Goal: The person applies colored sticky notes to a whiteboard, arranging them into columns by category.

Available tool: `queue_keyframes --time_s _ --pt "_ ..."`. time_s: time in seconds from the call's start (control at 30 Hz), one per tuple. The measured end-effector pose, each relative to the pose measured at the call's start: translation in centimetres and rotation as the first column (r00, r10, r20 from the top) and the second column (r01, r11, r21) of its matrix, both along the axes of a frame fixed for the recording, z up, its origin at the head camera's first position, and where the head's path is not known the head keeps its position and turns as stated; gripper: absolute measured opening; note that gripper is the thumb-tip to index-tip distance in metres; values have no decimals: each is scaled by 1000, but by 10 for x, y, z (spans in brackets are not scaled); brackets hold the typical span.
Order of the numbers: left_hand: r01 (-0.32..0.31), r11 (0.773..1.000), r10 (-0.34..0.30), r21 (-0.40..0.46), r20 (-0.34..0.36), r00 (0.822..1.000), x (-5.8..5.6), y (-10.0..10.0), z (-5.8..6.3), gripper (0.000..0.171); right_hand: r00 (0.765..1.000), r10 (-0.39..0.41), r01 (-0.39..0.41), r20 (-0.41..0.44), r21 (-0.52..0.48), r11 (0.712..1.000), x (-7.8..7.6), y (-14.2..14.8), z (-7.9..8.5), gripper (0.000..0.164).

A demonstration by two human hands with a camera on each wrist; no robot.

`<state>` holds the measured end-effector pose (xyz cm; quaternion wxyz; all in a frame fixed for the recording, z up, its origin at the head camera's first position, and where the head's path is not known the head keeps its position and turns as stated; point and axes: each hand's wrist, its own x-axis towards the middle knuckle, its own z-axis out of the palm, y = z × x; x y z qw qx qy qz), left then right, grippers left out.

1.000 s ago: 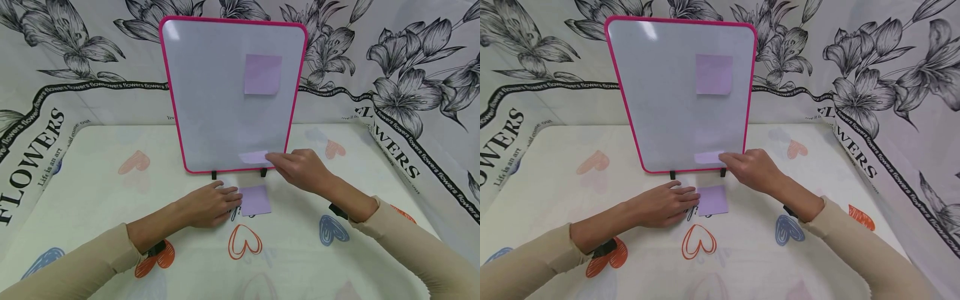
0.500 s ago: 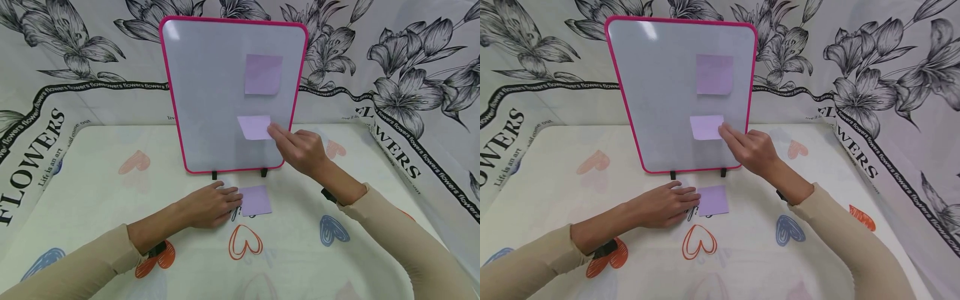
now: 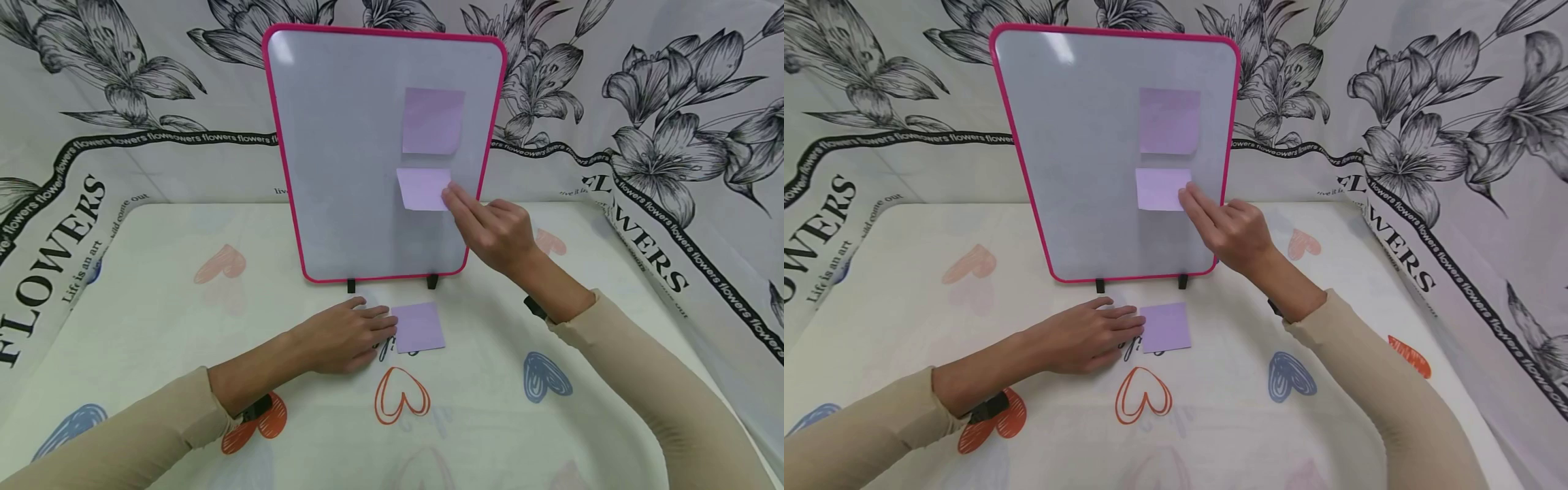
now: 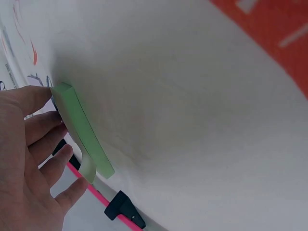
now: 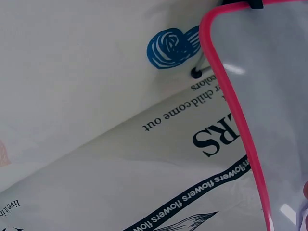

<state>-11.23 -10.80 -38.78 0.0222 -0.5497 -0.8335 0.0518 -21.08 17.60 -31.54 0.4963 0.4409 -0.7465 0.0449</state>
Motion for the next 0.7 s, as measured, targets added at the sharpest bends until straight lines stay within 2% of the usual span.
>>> queue_keyframes --time_s 0.27,0.7 --pt "4 1000 -4 6 1 1000 0 1 0 45 1000 -5 5 10 -1 1000 -4 5 -2 25" --pt "14 1000 -14 22 -8 1000 -1 2 0 43 996 -37 28 78 114 993 -6 11 -10 29"
